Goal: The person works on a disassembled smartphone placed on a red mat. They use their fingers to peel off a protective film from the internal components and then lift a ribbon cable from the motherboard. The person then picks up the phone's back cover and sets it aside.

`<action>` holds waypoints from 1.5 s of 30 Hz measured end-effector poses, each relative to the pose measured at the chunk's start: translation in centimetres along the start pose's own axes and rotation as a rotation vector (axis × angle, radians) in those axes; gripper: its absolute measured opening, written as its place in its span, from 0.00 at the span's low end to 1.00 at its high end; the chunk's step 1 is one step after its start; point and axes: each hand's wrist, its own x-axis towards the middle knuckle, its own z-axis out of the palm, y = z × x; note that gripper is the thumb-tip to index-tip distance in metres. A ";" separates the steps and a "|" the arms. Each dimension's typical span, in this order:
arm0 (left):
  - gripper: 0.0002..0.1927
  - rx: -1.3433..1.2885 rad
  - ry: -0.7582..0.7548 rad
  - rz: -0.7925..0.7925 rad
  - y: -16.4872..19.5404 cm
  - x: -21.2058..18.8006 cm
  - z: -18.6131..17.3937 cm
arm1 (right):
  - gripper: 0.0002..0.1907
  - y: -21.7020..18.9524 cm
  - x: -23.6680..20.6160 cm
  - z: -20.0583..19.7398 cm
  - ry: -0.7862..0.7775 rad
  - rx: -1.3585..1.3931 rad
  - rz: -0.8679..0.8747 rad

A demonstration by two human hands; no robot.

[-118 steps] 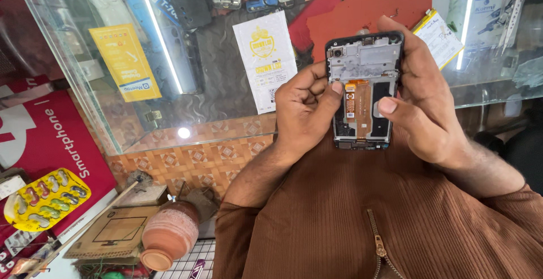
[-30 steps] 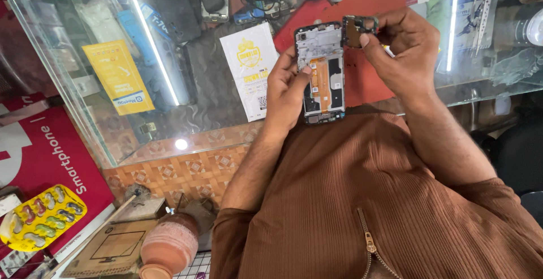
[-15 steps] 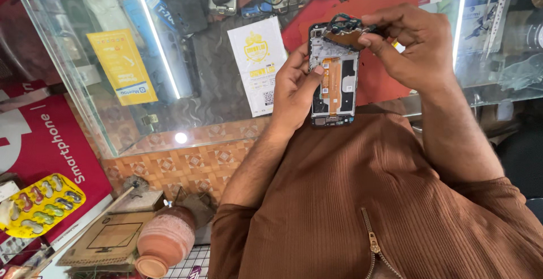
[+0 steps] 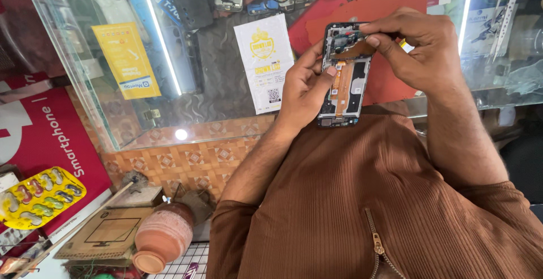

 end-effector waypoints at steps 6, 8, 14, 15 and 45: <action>0.27 -0.014 -0.010 0.016 0.1 0.0 0.2 | 0.06 -0.5 0.1 0.2 0.031 0.047 -0.012; 0.27 -0.008 -0.009 0.022 0.2 0.0 0.2 | 0.06 -0.6 0.1 0.4 0.041 0.056 -0.032; 0.27 0.010 -0.008 0.026 0.3 -0.1 0.4 | 0.06 -0.6 -0.3 0.6 0.083 0.032 -0.076; 0.27 0.011 -0.008 0.027 0.3 -0.1 0.5 | 0.06 -0.5 -0.3 0.7 0.089 0.024 -0.085; 0.17 -0.249 0.056 -0.105 -2.3 1.4 -1.9 | 0.06 1.8 -1.3 2.0 0.070 0.500 0.008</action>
